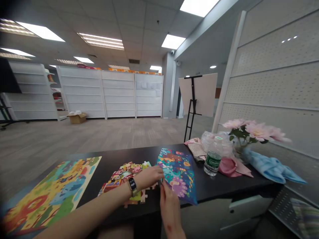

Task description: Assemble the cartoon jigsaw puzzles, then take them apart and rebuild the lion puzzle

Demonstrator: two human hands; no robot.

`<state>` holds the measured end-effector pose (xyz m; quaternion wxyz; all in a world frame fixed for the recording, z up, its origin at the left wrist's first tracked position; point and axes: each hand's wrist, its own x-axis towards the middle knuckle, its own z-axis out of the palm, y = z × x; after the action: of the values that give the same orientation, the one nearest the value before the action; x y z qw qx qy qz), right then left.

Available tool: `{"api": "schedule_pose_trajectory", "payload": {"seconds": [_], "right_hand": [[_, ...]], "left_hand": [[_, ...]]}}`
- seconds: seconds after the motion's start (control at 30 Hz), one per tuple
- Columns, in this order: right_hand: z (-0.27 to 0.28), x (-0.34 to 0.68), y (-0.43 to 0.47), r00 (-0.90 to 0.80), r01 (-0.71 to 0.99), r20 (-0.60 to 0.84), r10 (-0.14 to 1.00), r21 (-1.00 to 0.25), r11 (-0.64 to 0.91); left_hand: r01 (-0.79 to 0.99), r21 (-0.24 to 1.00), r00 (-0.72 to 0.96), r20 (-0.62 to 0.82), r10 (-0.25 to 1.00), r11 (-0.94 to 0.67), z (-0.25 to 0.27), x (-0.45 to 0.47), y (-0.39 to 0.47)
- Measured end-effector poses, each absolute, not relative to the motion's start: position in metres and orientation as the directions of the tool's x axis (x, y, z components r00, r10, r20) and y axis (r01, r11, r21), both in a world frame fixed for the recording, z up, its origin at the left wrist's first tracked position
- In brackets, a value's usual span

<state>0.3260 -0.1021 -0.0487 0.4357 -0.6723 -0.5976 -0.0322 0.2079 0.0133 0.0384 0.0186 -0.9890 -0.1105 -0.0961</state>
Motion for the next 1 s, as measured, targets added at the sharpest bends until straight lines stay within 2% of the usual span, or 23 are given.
{"api": "schedule_pose_trajectory", "payload": {"seconds": [0.17,0.33,0.37,0.47,0.53,0.6,0.7,0.83,1.0], "right_hand": [[-0.016,0.261,-0.082,0.164,0.776,0.363,0.917,-0.621,0.107],[0.007,0.272,-0.076,-0.101,0.775,0.407,0.908,-0.540,0.328],[0.008,0.291,-0.078,-0.082,0.806,0.399,0.913,-0.512,0.296],[0.003,0.361,-0.086,0.087,0.928,0.360,0.929,-0.368,0.056],[-0.005,0.398,-0.090,0.172,0.958,0.273,0.947,-0.272,-0.095],[-0.013,0.415,-0.096,0.169,0.970,0.166,0.972,-0.205,-0.133],[-0.017,0.411,-0.110,0.079,0.982,0.074,0.994,-0.177,-0.065],[-0.013,0.400,-0.126,-0.083,0.965,0.007,0.997,-0.248,0.082],[-0.020,0.409,-0.137,-0.251,0.909,0.062,0.966,-0.327,0.257]], "left_hand": [[0.241,-0.020,0.957,0.171,0.234,-0.970,0.054,0.157,0.020],[0.390,0.082,0.899,0.181,0.399,-0.917,0.043,0.089,0.010],[0.422,0.109,0.883,0.176,0.435,-0.900,0.038,0.076,0.007],[0.539,0.187,0.814,0.132,0.565,-0.821,0.018,0.047,-0.004],[0.596,0.228,0.773,0.093,0.627,-0.770,0.006,0.038,-0.008],[0.619,0.247,0.756,0.072,0.651,-0.746,-0.001,0.036,-0.009],[0.631,0.251,0.744,0.071,0.664,-0.734,-0.006,0.040,-0.004],[0.661,0.254,0.711,0.087,0.697,-0.706,-0.007,0.044,0.004],[0.729,0.237,0.634,0.122,0.764,-0.642,-0.006,0.049,0.010]]}}
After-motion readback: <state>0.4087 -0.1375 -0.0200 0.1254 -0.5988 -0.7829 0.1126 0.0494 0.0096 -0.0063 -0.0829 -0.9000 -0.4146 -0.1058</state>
